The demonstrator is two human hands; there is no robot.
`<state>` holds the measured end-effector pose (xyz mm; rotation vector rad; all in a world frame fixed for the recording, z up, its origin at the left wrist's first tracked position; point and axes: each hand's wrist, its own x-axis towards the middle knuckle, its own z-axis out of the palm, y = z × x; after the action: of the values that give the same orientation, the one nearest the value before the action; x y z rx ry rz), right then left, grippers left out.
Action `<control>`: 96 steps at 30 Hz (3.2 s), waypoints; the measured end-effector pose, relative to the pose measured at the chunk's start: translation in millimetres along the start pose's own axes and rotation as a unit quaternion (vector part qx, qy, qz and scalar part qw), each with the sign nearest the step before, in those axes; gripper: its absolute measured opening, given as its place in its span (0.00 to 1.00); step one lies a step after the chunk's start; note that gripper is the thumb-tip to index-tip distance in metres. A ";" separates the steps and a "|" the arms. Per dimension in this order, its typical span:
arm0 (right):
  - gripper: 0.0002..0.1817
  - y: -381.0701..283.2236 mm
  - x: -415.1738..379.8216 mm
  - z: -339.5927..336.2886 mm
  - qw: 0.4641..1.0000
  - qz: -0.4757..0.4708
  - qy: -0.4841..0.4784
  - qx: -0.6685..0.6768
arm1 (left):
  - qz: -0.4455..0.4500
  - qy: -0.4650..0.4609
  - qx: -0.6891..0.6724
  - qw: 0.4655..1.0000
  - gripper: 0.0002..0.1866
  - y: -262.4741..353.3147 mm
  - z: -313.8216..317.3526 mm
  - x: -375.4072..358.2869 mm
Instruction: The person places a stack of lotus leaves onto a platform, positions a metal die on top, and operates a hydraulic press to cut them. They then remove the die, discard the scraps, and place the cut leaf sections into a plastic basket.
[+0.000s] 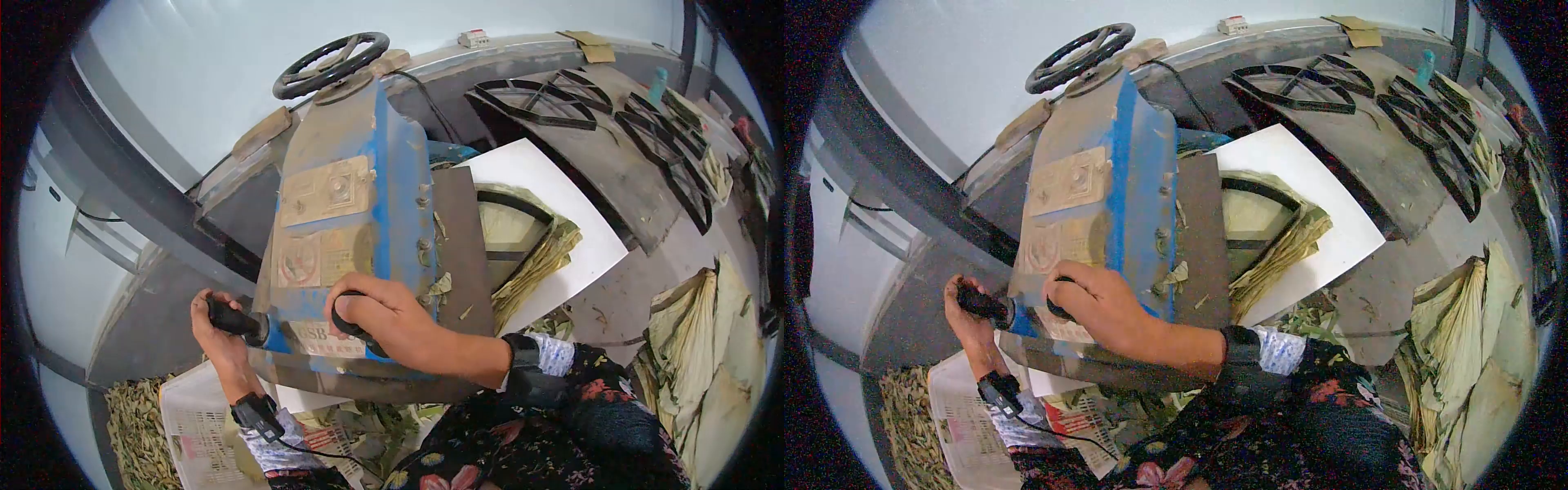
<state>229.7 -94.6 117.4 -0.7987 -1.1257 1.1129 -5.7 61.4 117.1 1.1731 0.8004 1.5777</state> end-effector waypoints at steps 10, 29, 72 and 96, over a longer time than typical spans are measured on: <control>0.12 -23.5 -1.7 -13.5 0.999 0.000 -0.041 -0.029 | 0.002 0.043 0.004 0.999 0.15 13.7 15.1 -8.5; 0.17 -121.9 -36.8 -167.7 0.999 -0.001 -0.020 -0.038 | -0.026 -0.097 -0.021 0.995 0.20 37.7 145.2 -113.5; 0.23 -104.2 -42.5 -197.0 0.972 -0.082 0.216 -0.039 | 0.191 -0.123 0.011 0.974 0.15 -17.4 184.7 -143.3; 0.47 32.8 -53.8 -325.7 0.655 0.214 0.277 -0.670 | 0.137 -0.030 0.337 0.931 0.39 -9.7 -5.2 -31.6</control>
<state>531.7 -124.7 -16.6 -2.4770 -1.1062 0.0779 -5.7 34.6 97.1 1.8824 1.2329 1.5143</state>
